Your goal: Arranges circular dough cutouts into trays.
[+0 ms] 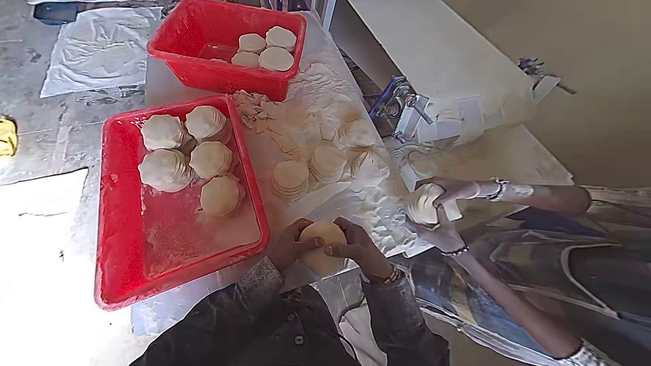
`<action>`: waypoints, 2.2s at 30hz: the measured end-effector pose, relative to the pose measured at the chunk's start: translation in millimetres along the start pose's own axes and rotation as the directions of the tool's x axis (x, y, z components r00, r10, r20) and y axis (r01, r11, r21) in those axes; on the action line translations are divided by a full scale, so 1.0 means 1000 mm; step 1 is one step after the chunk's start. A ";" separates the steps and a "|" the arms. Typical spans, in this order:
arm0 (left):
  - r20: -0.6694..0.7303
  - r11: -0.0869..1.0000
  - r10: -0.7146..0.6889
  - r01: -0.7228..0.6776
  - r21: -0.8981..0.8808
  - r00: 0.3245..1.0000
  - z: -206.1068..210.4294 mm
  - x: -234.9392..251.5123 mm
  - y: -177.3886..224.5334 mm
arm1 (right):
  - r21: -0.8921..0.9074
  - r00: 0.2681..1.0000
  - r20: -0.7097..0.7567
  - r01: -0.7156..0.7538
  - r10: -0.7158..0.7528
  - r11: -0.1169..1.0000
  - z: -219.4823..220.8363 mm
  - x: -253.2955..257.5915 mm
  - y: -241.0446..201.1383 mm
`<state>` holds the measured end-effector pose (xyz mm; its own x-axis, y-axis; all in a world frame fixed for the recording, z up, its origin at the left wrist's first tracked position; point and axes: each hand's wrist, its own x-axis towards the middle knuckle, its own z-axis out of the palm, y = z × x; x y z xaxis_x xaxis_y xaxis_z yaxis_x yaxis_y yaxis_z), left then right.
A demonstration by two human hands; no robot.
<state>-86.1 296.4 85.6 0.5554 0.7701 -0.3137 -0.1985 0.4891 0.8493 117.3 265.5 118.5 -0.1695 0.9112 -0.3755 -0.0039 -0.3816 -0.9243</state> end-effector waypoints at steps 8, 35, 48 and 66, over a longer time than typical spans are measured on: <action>-0.186 0.897 -0.176 0.235 0.375 0.967 -0.018 0.023 -0.040 | -0.268 0.956 -0.210 -0.259 0.206 0.928 -0.006 0.029 0.050; -0.513 0.752 0.390 0.057 0.657 0.765 -0.186 -0.057 0.087 | -0.813 0.884 -0.377 -0.174 -0.275 0.556 0.117 0.151 -0.074; -0.412 0.721 0.584 -0.215 0.658 0.699 -0.085 -0.034 0.066 | -0.540 0.871 -0.460 -0.430 0.175 0.724 0.063 0.178 -0.060; -0.171 0.860 0.005 -0.091 -0.502 0.985 0.033 0.042 0.028 | -0.138 0.936 -0.321 0.108 -0.147 0.985 -0.002 0.043 -0.057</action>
<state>-41.3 328.7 110.0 0.4085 0.8312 -0.3771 -0.6268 0.5558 0.5461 112.5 326.6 154.5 0.1581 0.9586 -0.2369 0.1141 -0.2560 -0.9599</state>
